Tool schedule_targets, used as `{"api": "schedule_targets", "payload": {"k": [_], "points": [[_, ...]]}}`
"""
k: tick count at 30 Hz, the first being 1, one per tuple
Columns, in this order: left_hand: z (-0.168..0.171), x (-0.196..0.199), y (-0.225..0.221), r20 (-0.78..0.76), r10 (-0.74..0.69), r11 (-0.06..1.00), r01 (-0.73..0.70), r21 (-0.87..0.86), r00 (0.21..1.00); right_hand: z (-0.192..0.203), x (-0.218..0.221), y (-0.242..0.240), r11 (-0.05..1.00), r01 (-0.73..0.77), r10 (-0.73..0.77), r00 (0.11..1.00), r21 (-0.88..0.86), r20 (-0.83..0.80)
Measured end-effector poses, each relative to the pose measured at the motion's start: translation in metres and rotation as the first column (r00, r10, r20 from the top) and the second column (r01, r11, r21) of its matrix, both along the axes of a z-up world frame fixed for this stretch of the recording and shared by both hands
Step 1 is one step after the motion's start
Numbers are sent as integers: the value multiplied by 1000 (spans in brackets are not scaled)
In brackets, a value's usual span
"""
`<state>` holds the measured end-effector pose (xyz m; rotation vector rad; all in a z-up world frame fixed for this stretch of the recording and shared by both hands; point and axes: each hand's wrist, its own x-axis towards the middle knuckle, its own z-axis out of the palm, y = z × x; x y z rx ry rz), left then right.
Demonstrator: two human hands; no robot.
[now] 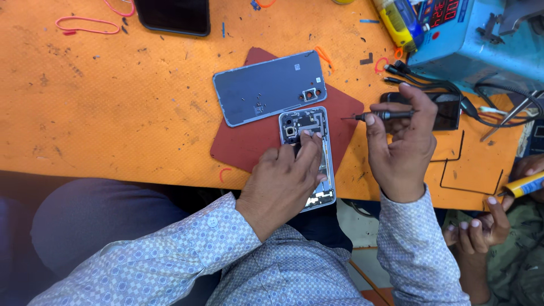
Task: The person reassembles a smartphone by placing the battery into the chassis and securing it with screws using a screwdriver. They then attach the back cover, wrap an orange rubber band around the device to hold it in place, and wrap the phone in bubble wrap.
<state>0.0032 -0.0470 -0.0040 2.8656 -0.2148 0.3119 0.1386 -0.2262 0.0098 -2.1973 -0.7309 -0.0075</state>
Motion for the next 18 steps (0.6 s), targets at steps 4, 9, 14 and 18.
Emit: {"api": "schedule_targets", "payload": {"k": [4, 9, 14, 18], "points": [[-6, 0, -2, -13, 1, 999, -2, -44, 1000, -9, -1, 12, 954, 26, 26, 986, 299, -167], [-11, 0, -5, -17, 17, 996, -19, -86, 1000, -23, 9, 70, 911, -181, 264, 946, 372, -188], [-17, -1, -5, -42, -9, 990, 3, -138, 999, -29, 12, 100, 920, -223, 300, 930, 323, -214], [-19, -2, -5, -45, -14, 985, 6, -170, 999, -31, 10, 104, 925, -231, 302, 928, 301, -218]]}}
